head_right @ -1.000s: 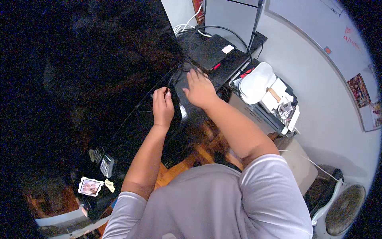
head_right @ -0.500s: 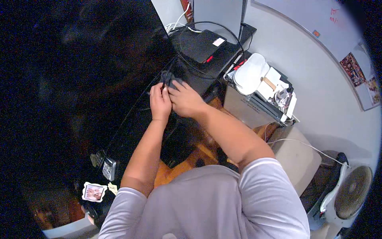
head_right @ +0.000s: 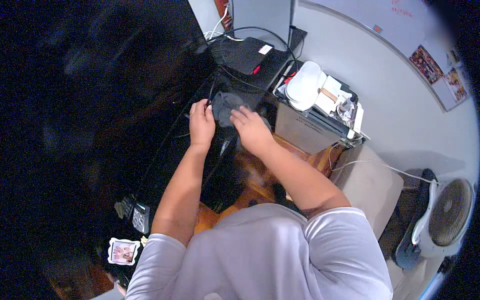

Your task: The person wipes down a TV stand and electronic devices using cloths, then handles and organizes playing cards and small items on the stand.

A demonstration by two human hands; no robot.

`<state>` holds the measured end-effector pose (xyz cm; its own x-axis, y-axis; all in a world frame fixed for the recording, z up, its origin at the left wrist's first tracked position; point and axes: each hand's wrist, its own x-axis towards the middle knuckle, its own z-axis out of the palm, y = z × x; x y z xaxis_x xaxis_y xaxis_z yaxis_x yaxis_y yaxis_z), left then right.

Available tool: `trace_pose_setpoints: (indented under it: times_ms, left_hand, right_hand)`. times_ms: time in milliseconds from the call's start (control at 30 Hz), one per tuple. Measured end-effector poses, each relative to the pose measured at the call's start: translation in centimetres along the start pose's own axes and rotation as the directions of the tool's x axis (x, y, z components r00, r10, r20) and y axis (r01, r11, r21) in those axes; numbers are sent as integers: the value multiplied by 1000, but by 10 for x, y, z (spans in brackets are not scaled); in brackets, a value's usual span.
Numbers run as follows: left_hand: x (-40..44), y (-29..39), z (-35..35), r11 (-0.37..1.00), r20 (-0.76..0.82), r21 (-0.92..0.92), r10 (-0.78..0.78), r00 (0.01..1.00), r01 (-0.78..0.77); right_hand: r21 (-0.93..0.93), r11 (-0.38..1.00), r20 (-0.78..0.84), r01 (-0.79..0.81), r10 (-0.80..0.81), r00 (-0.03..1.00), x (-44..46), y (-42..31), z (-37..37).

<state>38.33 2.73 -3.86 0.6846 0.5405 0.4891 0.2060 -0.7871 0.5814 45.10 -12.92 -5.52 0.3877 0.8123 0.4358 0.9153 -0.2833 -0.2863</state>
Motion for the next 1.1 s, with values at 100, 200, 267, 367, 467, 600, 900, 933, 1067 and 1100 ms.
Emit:
trace_pose_setpoints:
  times_ms: [100,200,267,367,467,600,900,933,1067,1100]
  left_hand:
    - [2,2,0,999,36,35,19,999,-20]
    - [3,4,-1,995,66,82,53,996,-58]
    - [5,1,0,982,129,141,104,986,-122]
    - [5,7,-4,968,270,203,88,959,-146]
    - [4,29,-2,959,154,238,118,981,-152]
    - [29,64,22,960,18,119,254,967,-255]
    - [65,78,106,821,21,-354,-471,882,448]
    - [66,78,105,740,73,-408,-557,828,534]
    - [75,87,104,499,217,-478,-731,648,723]
    - [76,88,104,431,264,-496,-752,604,754]
  right_hand:
    - [170,985,18,5,-8,1000,-22,2,-5]
    - [460,875,62,-153,140,988,-37,7,-21]
    - [740,513,268,-434,367,891,-47,23,-32]
    - [827,-60,473,-560,612,633,-58,52,-71]
    - [871,-322,487,-370,662,570,-61,100,-97]
    - [897,-288,440,-337,667,601,-33,157,-116]
    - [739,393,423,-547,362,831,78,239,-84]
    - [678,411,496,-610,356,792,87,236,-82]
    - [612,438,569,-658,334,752,107,236,-59]
    - [653,463,494,-599,339,801,109,235,-52]
